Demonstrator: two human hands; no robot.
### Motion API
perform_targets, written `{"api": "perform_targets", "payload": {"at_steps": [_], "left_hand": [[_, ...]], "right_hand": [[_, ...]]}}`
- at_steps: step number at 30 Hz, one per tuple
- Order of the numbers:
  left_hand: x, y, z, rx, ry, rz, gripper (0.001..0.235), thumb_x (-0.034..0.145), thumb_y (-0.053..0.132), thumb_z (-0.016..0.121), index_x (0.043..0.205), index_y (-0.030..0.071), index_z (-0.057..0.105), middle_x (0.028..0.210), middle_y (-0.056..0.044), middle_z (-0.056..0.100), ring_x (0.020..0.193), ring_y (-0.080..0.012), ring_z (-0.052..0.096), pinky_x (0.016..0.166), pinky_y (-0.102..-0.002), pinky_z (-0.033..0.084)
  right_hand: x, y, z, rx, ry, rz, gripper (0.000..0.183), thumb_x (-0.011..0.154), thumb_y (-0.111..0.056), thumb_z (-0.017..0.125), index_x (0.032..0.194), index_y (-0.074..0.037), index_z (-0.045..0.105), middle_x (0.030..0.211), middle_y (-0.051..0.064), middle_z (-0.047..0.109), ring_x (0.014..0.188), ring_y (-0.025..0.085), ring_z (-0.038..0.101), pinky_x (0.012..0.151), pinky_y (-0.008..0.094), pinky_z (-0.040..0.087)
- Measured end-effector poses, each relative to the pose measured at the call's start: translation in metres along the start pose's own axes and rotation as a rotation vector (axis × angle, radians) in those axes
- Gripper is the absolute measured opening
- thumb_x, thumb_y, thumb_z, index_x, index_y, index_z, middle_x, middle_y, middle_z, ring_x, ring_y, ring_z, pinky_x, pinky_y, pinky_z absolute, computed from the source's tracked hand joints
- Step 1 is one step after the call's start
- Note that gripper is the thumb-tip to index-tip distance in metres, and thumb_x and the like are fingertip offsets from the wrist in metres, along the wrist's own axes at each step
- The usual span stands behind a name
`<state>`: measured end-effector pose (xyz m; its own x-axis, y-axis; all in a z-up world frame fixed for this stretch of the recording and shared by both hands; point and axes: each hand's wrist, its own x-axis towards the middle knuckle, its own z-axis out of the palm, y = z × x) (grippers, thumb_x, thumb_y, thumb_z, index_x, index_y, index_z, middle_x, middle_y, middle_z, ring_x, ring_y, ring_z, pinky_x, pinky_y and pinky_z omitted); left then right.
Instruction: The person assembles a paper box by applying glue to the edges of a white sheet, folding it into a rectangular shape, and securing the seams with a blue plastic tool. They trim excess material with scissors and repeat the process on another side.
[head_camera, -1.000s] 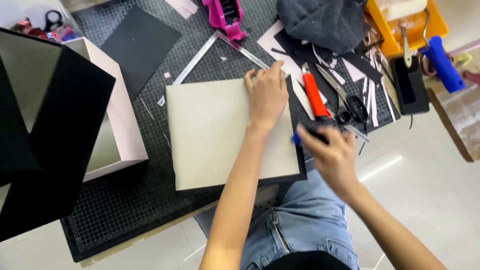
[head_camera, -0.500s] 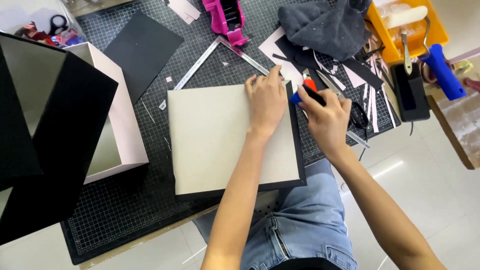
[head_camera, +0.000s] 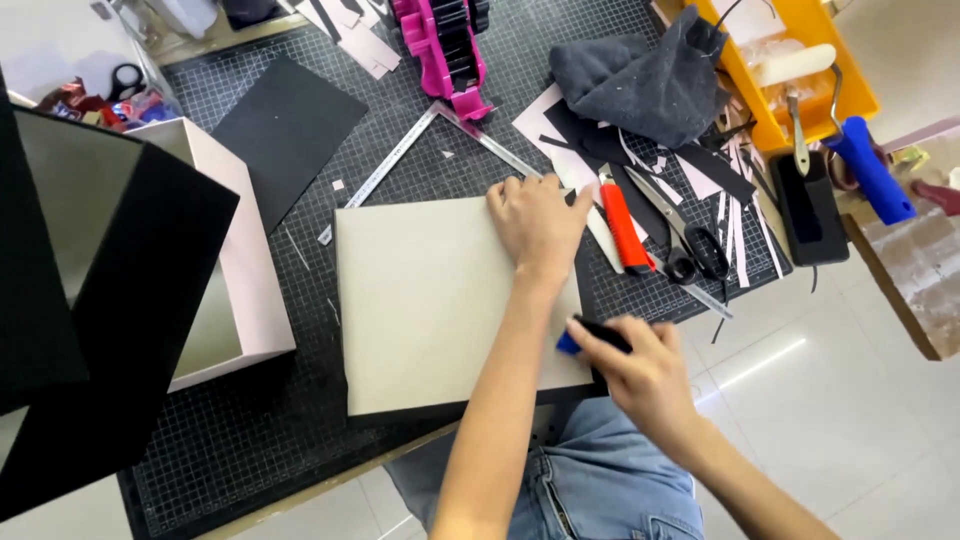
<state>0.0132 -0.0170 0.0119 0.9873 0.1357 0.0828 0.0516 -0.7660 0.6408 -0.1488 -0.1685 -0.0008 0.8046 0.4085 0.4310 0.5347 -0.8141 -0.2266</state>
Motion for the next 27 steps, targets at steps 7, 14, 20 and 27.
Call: {"api": "perform_targets", "payload": {"at_steps": [7,14,20,27], "left_hand": [[0.0,0.0,0.001,0.116,0.11,-0.005,0.032,0.09,0.043,0.06,0.081,0.022,0.082,0.073,-0.004,0.073,0.086,-0.0259,0.062,0.089,-0.043,0.034],[0.0,-0.007,0.004,0.112,0.111,0.032,0.026,0.089,0.035,0.06,0.07,0.03,0.078,0.066,0.001,0.071,0.078,-0.0234,0.063,0.083,-0.042,0.031],[0.0,-0.009,-0.017,-0.154,-0.097,0.014,0.027,0.097,0.017,0.058,0.118,0.01,0.074,0.096,-0.01,0.078,0.093,-0.0286,0.07,0.1,-0.051,0.025],[0.0,-0.024,-0.002,-0.394,0.172,0.024,0.046,0.09,-0.008,0.053,0.135,-0.002,0.055,0.12,-0.026,0.07,0.111,-0.0439,0.064,0.098,-0.054,0.035]], "right_hand": [[0.012,-0.021,-0.018,-0.014,-0.107,0.014,0.047,0.094,-0.016,0.068,0.139,-0.026,0.058,0.106,0.002,0.063,0.087,0.016,0.058,0.082,0.033,0.034],[0.028,-0.013,-0.014,-0.114,0.032,0.032,0.043,0.094,-0.019,0.07,0.136,-0.027,0.061,0.102,-0.002,0.059,0.08,0.01,0.053,0.081,0.034,0.022],[0.081,0.023,0.017,-0.072,0.251,0.007,0.041,0.089,-0.021,0.073,0.13,-0.026,0.069,0.099,0.003,0.066,0.085,0.018,0.062,0.082,0.038,0.027],[0.136,0.063,0.06,-0.121,0.261,-0.035,0.021,0.092,-0.023,0.073,0.113,-0.023,0.076,0.1,0.004,0.069,0.091,0.019,0.063,0.088,0.04,0.025]]}}
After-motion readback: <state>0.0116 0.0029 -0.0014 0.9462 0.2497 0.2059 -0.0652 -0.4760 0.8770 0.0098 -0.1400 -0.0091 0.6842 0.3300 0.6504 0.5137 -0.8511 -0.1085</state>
